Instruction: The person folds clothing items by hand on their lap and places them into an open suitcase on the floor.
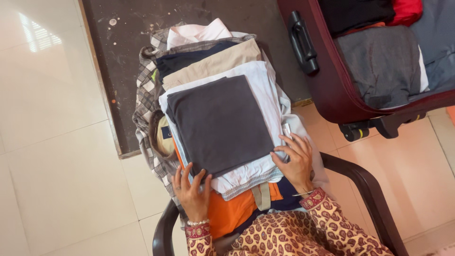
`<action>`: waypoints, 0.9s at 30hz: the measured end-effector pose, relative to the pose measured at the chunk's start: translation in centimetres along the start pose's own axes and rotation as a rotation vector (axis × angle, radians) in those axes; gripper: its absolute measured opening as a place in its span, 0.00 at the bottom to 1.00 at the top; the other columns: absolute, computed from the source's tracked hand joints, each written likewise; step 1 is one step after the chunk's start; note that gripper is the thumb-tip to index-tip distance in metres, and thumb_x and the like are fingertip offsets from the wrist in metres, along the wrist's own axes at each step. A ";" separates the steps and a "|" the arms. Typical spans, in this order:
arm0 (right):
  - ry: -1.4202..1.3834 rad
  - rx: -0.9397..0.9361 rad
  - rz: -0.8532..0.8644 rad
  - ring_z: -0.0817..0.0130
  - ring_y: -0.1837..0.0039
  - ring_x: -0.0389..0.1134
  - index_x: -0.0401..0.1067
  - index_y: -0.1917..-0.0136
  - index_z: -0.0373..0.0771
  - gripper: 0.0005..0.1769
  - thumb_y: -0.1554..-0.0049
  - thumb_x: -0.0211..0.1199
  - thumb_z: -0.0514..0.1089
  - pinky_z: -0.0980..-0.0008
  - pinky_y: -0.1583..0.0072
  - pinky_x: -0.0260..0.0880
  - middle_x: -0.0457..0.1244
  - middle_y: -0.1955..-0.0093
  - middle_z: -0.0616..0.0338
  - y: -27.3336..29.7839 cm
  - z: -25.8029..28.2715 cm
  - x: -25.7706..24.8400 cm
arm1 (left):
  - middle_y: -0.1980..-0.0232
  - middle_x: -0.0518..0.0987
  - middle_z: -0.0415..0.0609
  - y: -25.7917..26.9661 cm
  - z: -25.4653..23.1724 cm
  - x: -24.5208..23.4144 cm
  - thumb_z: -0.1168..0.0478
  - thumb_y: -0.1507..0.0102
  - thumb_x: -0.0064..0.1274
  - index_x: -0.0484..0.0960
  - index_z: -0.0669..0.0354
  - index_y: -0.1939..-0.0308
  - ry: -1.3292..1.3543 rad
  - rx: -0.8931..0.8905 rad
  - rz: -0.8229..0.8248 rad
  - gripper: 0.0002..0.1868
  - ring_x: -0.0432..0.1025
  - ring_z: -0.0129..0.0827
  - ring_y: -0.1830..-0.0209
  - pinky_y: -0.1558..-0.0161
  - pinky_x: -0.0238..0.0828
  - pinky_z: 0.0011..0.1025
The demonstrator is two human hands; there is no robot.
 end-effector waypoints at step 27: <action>0.199 -0.257 -0.001 0.57 0.25 0.56 0.77 0.65 0.46 0.05 0.51 0.72 0.44 0.33 0.21 0.43 0.64 0.39 0.64 -0.7 -0.9 -0.2 | 0.41 0.80 0.47 -0.7 -0.3 0.4 0.59 0.40 0.65 0.88 0.56 0.64 0.181 -0.170 -0.063 0.06 0.66 0.49 0.30 0.32 0.63 0.47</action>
Point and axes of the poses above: each hand's wrist, its own y-axis away from the middle knuckle, its own x-axis out of the palm, z = x × y, the point moved 1 cm from there along -y, towards the middle knuckle
